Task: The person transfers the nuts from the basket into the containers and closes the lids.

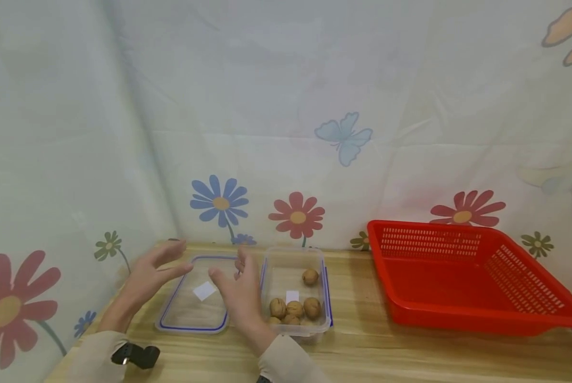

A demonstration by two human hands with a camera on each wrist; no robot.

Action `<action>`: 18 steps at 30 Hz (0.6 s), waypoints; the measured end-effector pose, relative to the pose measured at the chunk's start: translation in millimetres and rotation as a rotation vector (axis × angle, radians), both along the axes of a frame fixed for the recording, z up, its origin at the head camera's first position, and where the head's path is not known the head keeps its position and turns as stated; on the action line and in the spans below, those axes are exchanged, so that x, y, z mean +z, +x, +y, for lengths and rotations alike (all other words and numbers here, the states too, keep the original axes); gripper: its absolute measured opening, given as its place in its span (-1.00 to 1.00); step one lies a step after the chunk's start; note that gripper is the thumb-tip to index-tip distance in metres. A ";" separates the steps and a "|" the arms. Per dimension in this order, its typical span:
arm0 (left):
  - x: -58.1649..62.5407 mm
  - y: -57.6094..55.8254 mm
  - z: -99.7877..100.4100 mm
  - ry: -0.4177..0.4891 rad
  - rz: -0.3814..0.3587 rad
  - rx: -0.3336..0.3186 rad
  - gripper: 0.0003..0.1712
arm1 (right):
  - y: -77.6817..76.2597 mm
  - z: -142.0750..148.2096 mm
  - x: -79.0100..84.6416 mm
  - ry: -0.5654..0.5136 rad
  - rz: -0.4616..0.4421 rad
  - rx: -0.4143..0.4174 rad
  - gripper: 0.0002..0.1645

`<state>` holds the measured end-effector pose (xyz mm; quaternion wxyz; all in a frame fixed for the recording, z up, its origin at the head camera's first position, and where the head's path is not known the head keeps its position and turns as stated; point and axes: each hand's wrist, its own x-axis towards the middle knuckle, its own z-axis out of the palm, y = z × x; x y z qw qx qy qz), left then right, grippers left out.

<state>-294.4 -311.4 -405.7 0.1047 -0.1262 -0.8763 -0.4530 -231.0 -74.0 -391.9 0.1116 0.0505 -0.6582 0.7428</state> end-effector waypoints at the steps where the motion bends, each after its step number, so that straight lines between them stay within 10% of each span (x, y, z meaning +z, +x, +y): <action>1: -2.0 -0.8 -2.3 -0.001 0.000 -0.004 -0.12 | 0.3 -2.8 -2.6 0.010 -0.015 -0.012 -0.06; 18: -24.9 -2.7 -24.9 -0.045 -0.212 -0.021 -0.08 | -1.2 -20.7 -40.3 0.166 -0.190 -0.074 -0.01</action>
